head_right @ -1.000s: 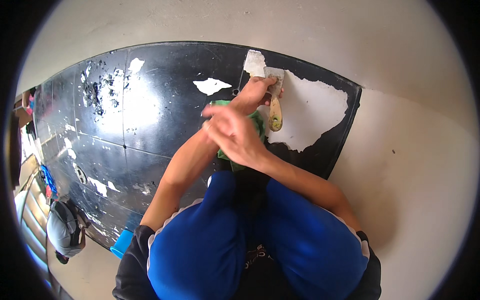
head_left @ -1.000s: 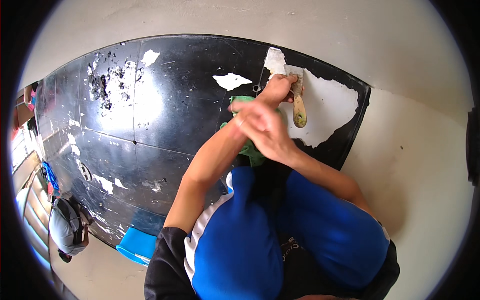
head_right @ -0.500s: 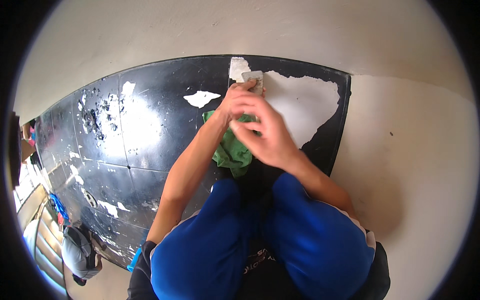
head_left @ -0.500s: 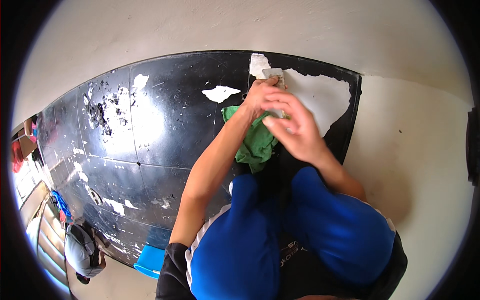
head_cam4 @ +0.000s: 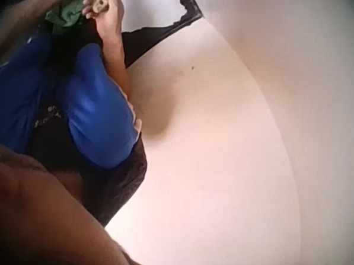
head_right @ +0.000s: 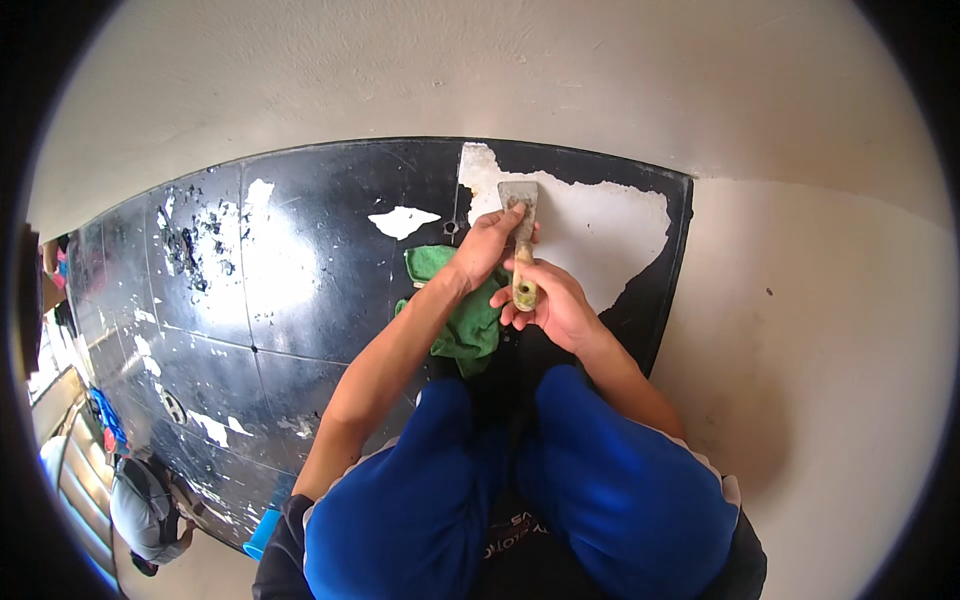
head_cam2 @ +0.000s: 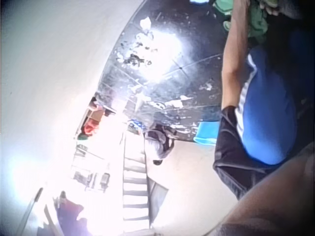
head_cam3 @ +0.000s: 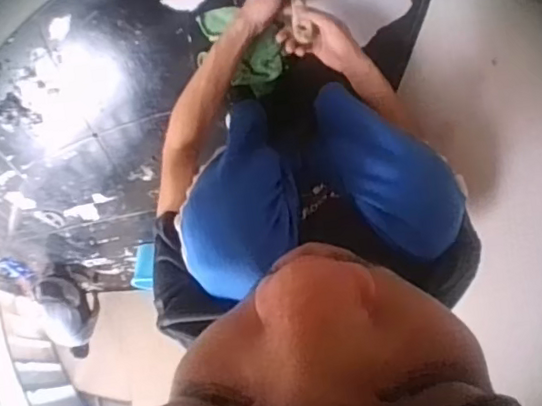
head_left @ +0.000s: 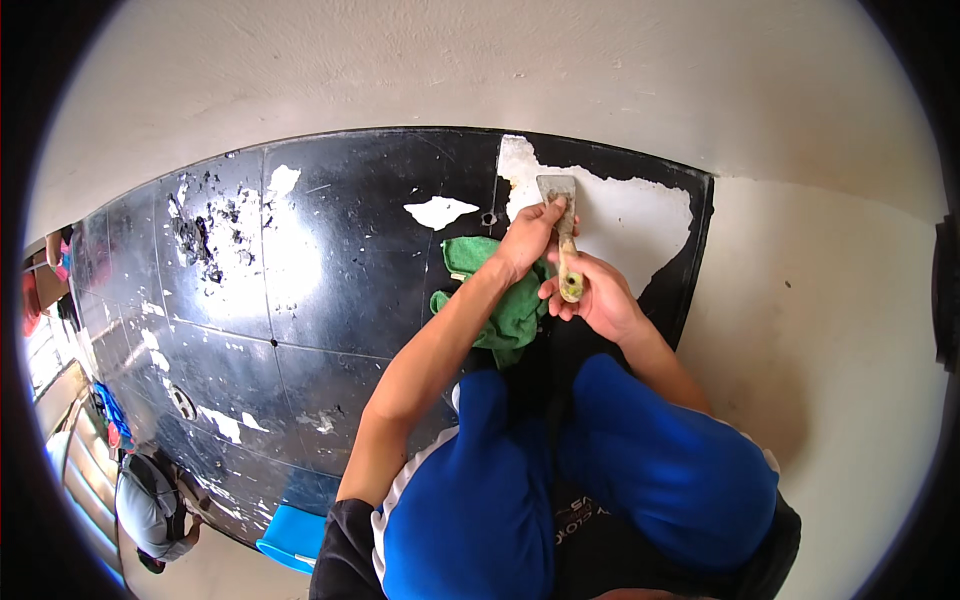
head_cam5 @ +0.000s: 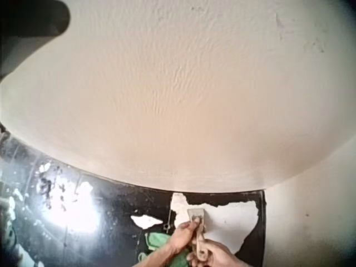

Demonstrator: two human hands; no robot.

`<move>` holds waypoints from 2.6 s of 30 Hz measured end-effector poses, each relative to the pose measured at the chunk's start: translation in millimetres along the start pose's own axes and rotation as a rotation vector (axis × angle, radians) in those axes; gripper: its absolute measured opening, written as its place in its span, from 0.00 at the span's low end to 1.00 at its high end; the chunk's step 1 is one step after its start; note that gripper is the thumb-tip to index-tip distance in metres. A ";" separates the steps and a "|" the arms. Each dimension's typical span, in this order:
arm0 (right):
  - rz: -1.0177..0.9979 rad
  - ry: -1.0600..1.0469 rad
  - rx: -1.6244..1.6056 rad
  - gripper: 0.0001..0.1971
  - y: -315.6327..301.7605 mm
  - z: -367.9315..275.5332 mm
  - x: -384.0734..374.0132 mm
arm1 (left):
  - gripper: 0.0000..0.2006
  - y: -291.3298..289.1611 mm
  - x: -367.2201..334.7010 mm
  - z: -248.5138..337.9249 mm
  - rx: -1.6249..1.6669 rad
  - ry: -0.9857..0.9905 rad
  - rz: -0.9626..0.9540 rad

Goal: The person scrapes white residue from dark tiles using a scraper and wipes the surface with a green cloth.

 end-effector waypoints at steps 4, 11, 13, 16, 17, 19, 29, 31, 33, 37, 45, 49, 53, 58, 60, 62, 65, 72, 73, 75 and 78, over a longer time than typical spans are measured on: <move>0.194 -0.113 -0.045 0.22 -11.2 3.2 -15.1 | 0.23 6.3 17.5 4.9 -0.606 0.155 0.023; 0.384 -0.293 0.359 0.28 -35.4 -19.1 -16.1 | 0.12 7.9 101.1 19.3 -1.018 0.909 0.229; 0.351 -0.306 0.378 0.30 -28.0 -27.6 -4.1 | 0.12 -5.9 131.8 21.3 -1.060 1.051 0.308; 0.332 -0.312 0.446 0.32 -27.5 -31.7 -12.2 | 0.15 -31.1 169.2 3.0 -1.159 1.111 0.375; 0.326 -0.306 0.481 0.32 -27.8 -31.7 -15.1 | 0.17 -40.5 177.1 -7.0 -1.257 1.085 0.397; 0.337 -0.304 0.491 0.32 -27.0 -32.8 -15.5 | 0.21 -50.5 187.0 -21.9 -1.365 0.968 0.419; 0.342 -0.269 0.713 0.31 -14.8 -41.3 -13.9 | 0.26 -76.9 169.9 -50.7 -1.393 0.966 0.405; 0.350 -0.293 0.717 0.30 -16.5 -41.6 -18.6 | 0.25 -76.1 170.5 -48.5 -1.390 0.973 0.398; 0.360 -0.312 0.721 0.30 -16.8 -44.4 -21.5 | 0.25 -74.6 169.6 -48.1 -1.386 0.975 0.388; 0.366 -0.279 0.716 0.30 -15.2 -37.2 -15.3 | 0.25 -76.1 171.2 -48.0 -1.407 0.963 0.406; 0.337 -0.278 0.766 0.31 -14.8 -45.2 -19.1 | 0.26 -78.2 169.3 -48.2 -1.367 0.957 0.399; 0.359 -0.275 0.791 0.31 -9.2 -51.8 -27.2 | 0.26 -77.1 168.0 -45.7 -1.381 0.969 0.408; 0.348 -0.218 0.806 0.32 -9.0 -44.8 -18.5 | 0.25 -79.0 168.3 -46.6 -1.378 0.952 0.413; 0.280 -0.137 0.530 0.31 -9.7 -42.6 -34.8 | 0.25 -78.0 166.8 -44.5 -1.367 0.944 0.403; 0.126 0.027 0.223 0.23 -17.5 -30.6 -41.2 | 0.25 -76.7 168.0 -46.1 -1.369 0.939 0.417; 0.074 0.092 0.083 0.22 -22.3 -23.7 -40.9 | 0.25 -76.5 168.0 -46.0 -1.362 0.942 0.409; -0.032 0.178 -0.161 0.25 -21.1 -8.5 -54.2 | 0.25 -78.3 166.3 -47.2 -1.357 0.951 0.407; 0.142 -0.054 -0.074 0.20 -17.6 -7.2 -76.3 | 0.24 -79.6 166.3 -46.5 -1.356 0.949 0.425; 0.140 -0.052 -0.073 0.20 -14.7 -5.4 -76.8 | 0.24 -78.7 166.2 -46.9 -1.347 0.945 0.420; 0.188 -0.101 -0.028 0.16 -13.5 -4.7 -78.1 | 0.24 -78.7 166.1 -45.7 -1.349 0.941 0.422; 0.217 -0.084 -0.128 0.15 -10.9 -0.1 -76.3 | 0.24 -79.1 166.3 -47.1 -1.363 0.945 0.430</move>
Point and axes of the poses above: each hand's wrist, its own x-axis away from the middle knuckle, its own y-axis out of the palm, z = x × y, the point moved 4 cm from there along -x, towards the middle knuckle, and after that the axes turned 9 degrees about z, right-handed, at the moved point
